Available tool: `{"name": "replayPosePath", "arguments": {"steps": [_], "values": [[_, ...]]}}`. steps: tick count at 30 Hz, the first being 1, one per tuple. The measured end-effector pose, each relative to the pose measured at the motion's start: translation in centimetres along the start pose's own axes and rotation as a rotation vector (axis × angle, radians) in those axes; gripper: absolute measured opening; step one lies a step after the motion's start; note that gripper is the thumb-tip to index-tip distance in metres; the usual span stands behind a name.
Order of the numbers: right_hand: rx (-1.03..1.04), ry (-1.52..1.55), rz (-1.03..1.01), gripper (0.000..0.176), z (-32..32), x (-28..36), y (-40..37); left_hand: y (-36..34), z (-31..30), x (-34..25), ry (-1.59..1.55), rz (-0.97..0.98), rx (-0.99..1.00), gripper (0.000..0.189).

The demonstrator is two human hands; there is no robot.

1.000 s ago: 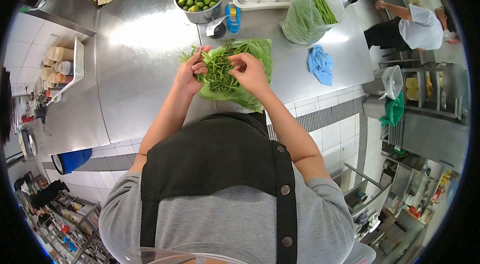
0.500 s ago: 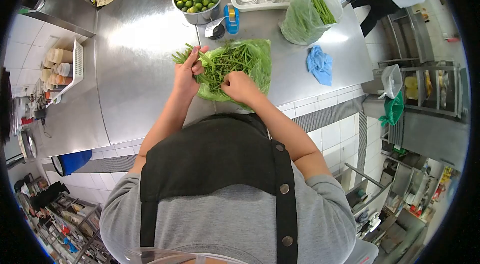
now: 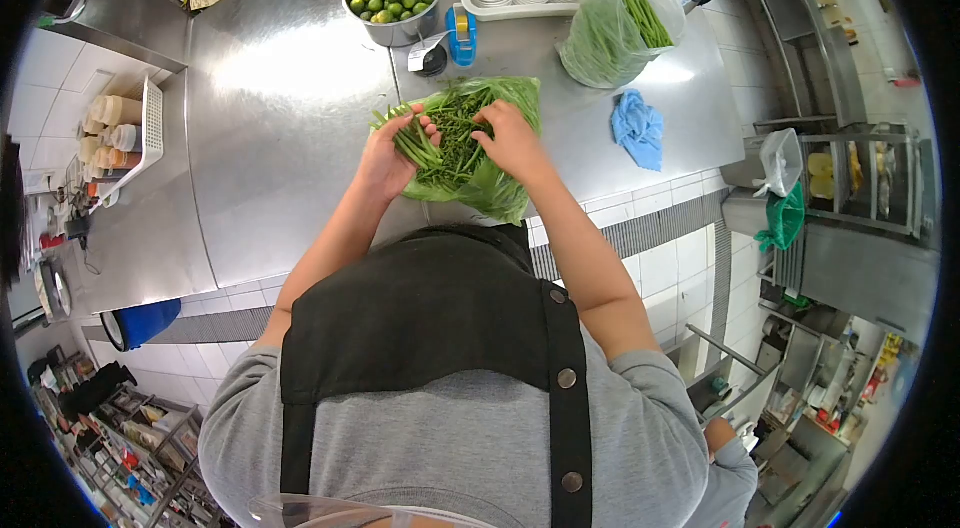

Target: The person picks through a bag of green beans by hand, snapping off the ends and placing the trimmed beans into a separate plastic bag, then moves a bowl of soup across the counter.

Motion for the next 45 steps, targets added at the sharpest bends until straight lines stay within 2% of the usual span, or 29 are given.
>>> {"name": "replayPosePath", "arguments": {"steps": [1, 4, 7, 13, 16, 18, 21, 24, 27, 28, 31, 33, 34, 36, 37, 39, 40, 43, 45], "values": [[-0.027, -0.018, -0.024, 0.023, 0.4, 0.2, -0.1, 0.2, -0.3, 0.1, -0.005, 0.006, 0.0, 0.021], [-0.122, 0.191, 0.099, 0.025, 0.6, 0.2, 0.6, 0.6, -1.4, 0.5, 0.032, 0.018, -0.002, 0.015], [-0.262, 0.257, -0.07, 0.029, -0.9, 2.3, 1.2, 0.4, -1.8, 0.4, 0.175, 0.037, -0.007, 0.012], [-0.166, 0.705, -0.093, 0.031, -1.0, 6.2, 1.5, -0.9, 1.9, -0.4, 0.476, 0.246, -0.019, 0.021], [-0.012, 0.752, -0.068, 0.035, -1.0, 7.5, 0.9, -0.9, 2.4, -1.1, 0.555, 0.324, -0.011, 0.021], [-0.004, 0.682, -0.072, 0.031, -1.7, 8.1, 0.9, -0.9, 2.1, -1.5, 0.659, 0.338, -0.04, 0.018], [0.03, 0.539, -0.079, 0.022, -3.2, 9.1, 0.7, -0.8, 2.0, -2.1, 1.018, 0.512, -0.033, 0.013], [0.031, 0.475, -0.06, 0.015, -3.3, 9.0, 0.7, -1.4, 2.3, -2.6, 1.249, 0.378, -0.037, 0.013], [-0.007, 0.48, -0.045, 0.011, -2.6, 8.2, 1.0, -2.1, 3.2, -2.3, 1.276, 0.372, -0.018, 0.015], [-0.021, 0.485, -0.044, 0.011, -2.2, 7.8, 1.1, -2.0, 3.2, -2.2, 1.271, 0.356, -0.022, 0.015], [-0.396, 0.17, -0.211, 0.02, -1.5, 7.0, 1.6, -1.6, 2.4, -1.9, 1.243, 0.336, -0.029, 0.015], [-0.295, 0.055, -0.132, 0.026, -1.2, 5.9, 1.5, -1.6, 2.4, -1.8, 1.206, 0.359, -0.02, 0.016], [-0.244, -0.001, -0.094, 0.029, -1.2, 5.5, 1.5, -1.9, 2.7, -2.0, 1.099, 0.296, -0.061, 0.015], [0.053, -0.108, 0.087, 0.029, -1.1, 5.6, 1.2, -2.8, 3.4, -2.7, 0.885, 0.171, -0.145, 0.014], [0.202, -0.163, 0.176, 0.03, -1.0, 5.7, 0.9, -2.6, 3.0, -2.8, 0.688, 0.189, -0.113, 0.015], [0.233, 0.415, 0.15, 0.032, 0.7, 5.4, 0.3, -1.7, 1.8, -3.5, 0.293, 0.222, -0.045, 0.017], [0.245, 0.704, 0.133, 0.033, 1.4, 5.4, 0.0, -1.3, 1.5, -3.8, 0.211, 0.243, -0.025, 0.017], [0.279, 0.906, 0.032, 0.032, 1.2, 7.9, -1.1, -1.0, 1.2, -4.6, 0.145, 0.304, -0.01, 0.014], [0.212, 0.893, 0.031, 0.026, 2.2, 8.3, -1.4, -1.0, 1.3, -4.6, 0.149, 0.329, -0.03, 0.012]]}}
Point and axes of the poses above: each hand's wrist, its own y-axis towards the middle knuckle, its own z-axis out of the palm, x = y × z, the point moved 3 cm from there along y, towards the middle knuckle, and after that the axes turned 2 degrees about x, right-handed, at the moved point
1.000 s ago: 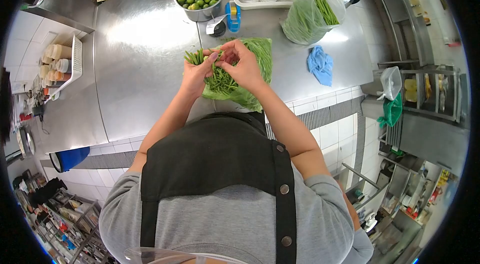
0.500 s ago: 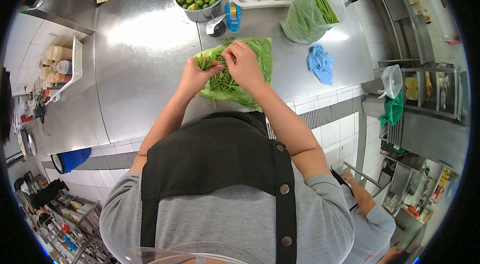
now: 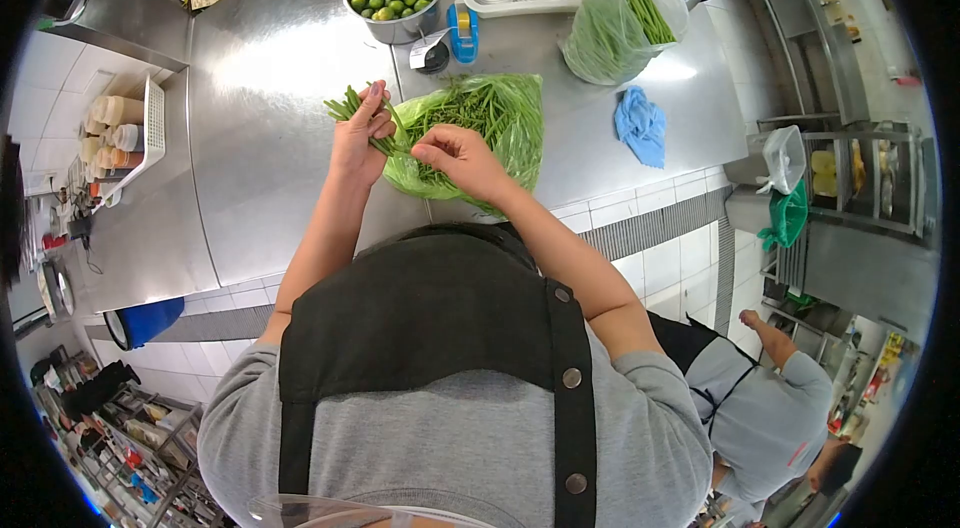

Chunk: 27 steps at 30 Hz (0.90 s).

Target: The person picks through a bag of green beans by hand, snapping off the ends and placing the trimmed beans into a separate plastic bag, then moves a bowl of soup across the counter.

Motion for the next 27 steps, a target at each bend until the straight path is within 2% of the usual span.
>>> {"name": "replayPosePath", "arguments": {"steps": [4, 7, 10, 13, 16, 18, 20, 21, 24, 27], "values": [[-0.167, -0.238, -0.119, 0.017, 0.9, 1.7, 0.0, -0.2, 0.3, 0.0, 0.047, 0.018, -0.024, 0.013], [-0.191, -0.273, -0.2, 0.016, 0.9, 2.0, 0.1, -0.3, 0.1, 0.1, 0.081, 0.025, -0.05, 0.014], [-0.228, -0.266, -0.398, 0.015, 1.3, 3.4, -0.7, -0.2, -0.7, 0.4, 0.09, 0.008, -0.11, 0.018], [-0.256, -0.317, -0.36, 0.015, 0.5, 2.8, -0.8, 0.1, -1.9, 0.7, 0.052, -0.035, -0.168, 0.02], [-0.149, -0.503, 0.101, 0.024, -3.6, -0.7, 0.1, 0.2, -2.5, 1.4, -0.005, -0.106, -0.194, 0.017], [-0.406, -0.74, 0.019, 0.035, -6.6, -3.5, 0.1, 0.3, -2.7, 1.7, -0.04, -0.132, -0.185, 0.016], [-0.498, -0.816, 0.17, 0.038, -9.0, -4.7, -0.3, 0.2, -2.5, 2.3, -0.073, -0.141, -0.156, 0.02], [-0.546, -0.853, 0.248, 0.039, -9.6, -4.7, -0.3, -0.6, -1.0, 2.0, -0.024, -0.158, -0.227, 0.028], [-0.511, -0.789, 0.455, 0.031, -10.4, -5.3, 0.2, -0.5, -0.7, 3.3, 0.137, -0.24, -0.082, 0.03], [-0.55, -0.601, 0.418, 0.025, -10.9, -7.3, 0.9, -0.8, -0.6, 5.3, 0.143, -0.405, 0.019, 0.025]]}}
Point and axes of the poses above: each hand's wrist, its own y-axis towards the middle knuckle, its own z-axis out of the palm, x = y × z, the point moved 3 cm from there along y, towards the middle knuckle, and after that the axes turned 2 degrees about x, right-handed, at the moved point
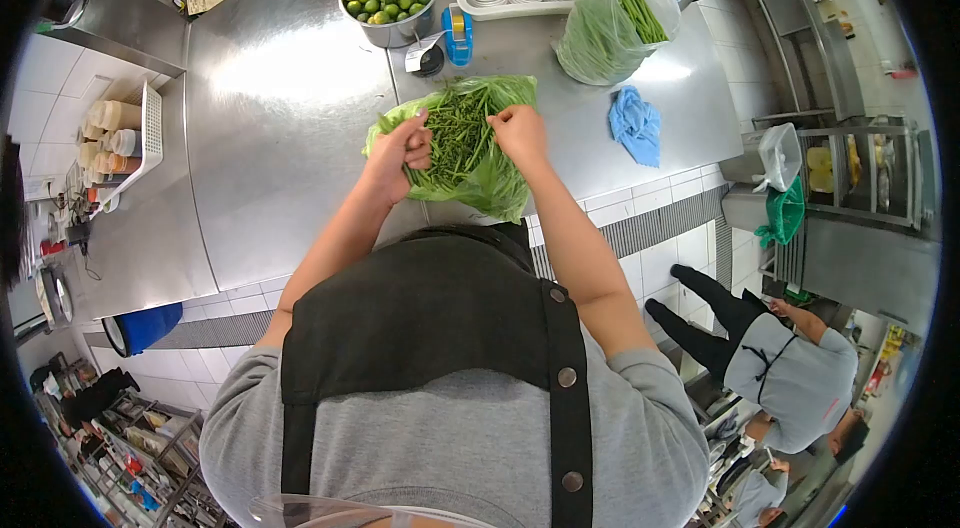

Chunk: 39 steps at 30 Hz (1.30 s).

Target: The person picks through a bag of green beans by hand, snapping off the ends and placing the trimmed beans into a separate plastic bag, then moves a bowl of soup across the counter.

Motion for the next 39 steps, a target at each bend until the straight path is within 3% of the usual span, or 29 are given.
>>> {"name": "replayPosePath", "arguments": {"steps": [3, 8, 10, 13, 16, 22, 23, 25, 29, 33, 34, 39], "values": [[0.005, 0.242, -0.097, 0.021, 0.5, 1.2, -0.2, -1.4, 2.6, -0.1, 0.132, 0.006, -0.088, 0.018], [0.229, 0.577, -0.252, 0.013, 0.0, 5.6, -3.8, -1.4, 2.1, -0.6, 0.581, 0.113, -0.091, 0.021], [0.277, 0.635, -0.266, 0.009, -0.3, 7.4, -5.2, -1.5, 2.5, -1.1, 0.625, 0.142, -0.081, 0.02], [0.194, 0.649, -0.328, 0.008, -0.4, 8.2, -5.4, -1.1, 2.6, -1.0, 0.647, 0.22, -0.041, 0.019], [0.028, 0.463, -0.473, 0.007, -0.5, 7.9, -5.0, -0.5, 2.2, -0.7, 0.694, 0.252, -0.006, 0.018], [-0.208, 0.008, -0.768, 0.012, -0.8, 8.8, -5.7, -1.0, 1.6, -2.0, 1.195, 0.275, -0.106, 0.013], [-0.276, -0.076, -0.823, 0.015, -0.8, 8.2, -5.3, -1.0, 1.4, -1.8, 1.156, 0.262, -0.094, 0.014], [-0.088, -0.218, -0.671, 0.022, -1.5, 6.3, -4.0, -1.0, 0.5, -1.2, 1.081, 0.246, -0.08, 0.016], [0.307, -0.31, -0.273, 0.031, -2.6, 7.3, -5.1, -1.3, 0.6, -1.4, 0.484, 0.1, -0.031, 0.019], [0.569, 0.339, -0.457, 0.033, 0.2, 7.9, -7.2, -0.5, 0.2, -1.8, 0.259, 0.252, -0.017, 0.019], [0.611, 0.335, -0.434, 0.027, 0.4, 8.0, -7.4, -0.5, 0.4, -2.0, 0.234, 0.271, -0.038, 0.018], [0.433, 0.379, -0.313, 0.023, 0.8, 8.0, -7.1, -1.0, 0.7, -2.6, 0.249, 0.426, -0.148, 0.016]]}}
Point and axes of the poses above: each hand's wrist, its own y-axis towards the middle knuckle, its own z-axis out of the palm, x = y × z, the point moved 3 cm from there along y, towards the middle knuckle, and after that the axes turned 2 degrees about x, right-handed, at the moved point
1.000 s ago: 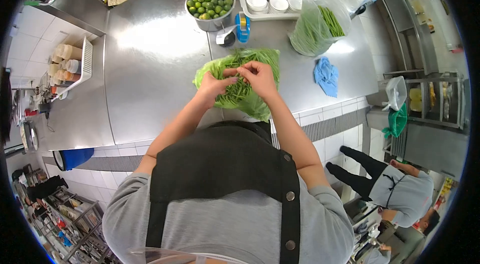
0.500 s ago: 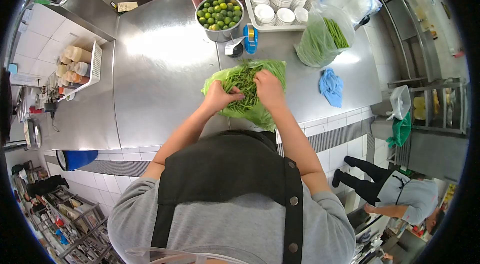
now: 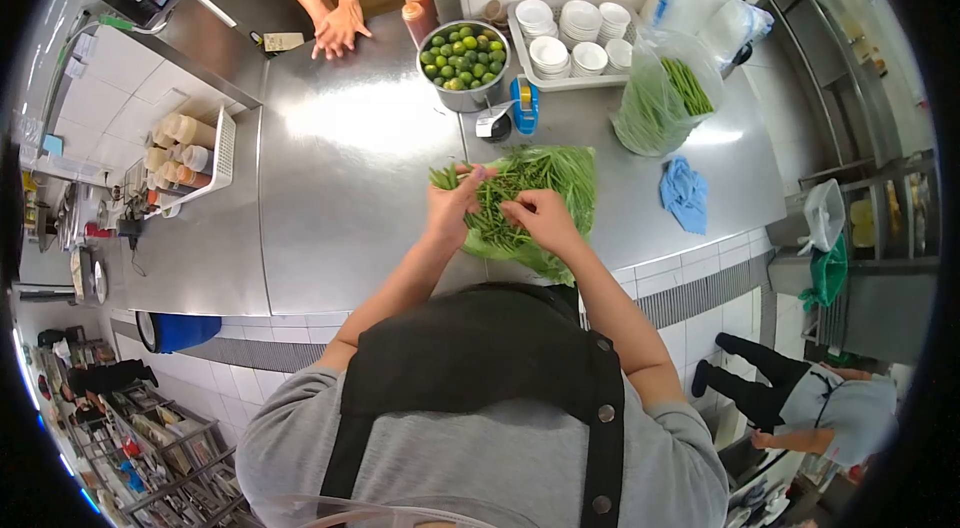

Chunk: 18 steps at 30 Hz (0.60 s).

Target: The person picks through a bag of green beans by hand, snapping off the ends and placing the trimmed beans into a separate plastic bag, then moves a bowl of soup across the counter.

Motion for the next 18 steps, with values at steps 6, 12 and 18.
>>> {"name": "replayPosePath", "arguments": {"steps": [6, 12, 18], "values": [[-0.02, -0.078, -0.146, 0.026, 0.1, -0.1, -0.5, -0.2, -0.3, -0.3, -0.046, 0.031, -0.012, 0.013], [-0.014, 0.12, -0.054, 0.022, 1.0, -0.2, -1.3, -0.1, -0.1, -0.3, -0.108, -0.043, 0.045, 0.012], [0.015, 0.052, -0.329, 0.021, 1.4, 3.1, -2.2, 0.3, -1.0, 0.6, -0.107, -0.126, -0.005, 0.015]]}}
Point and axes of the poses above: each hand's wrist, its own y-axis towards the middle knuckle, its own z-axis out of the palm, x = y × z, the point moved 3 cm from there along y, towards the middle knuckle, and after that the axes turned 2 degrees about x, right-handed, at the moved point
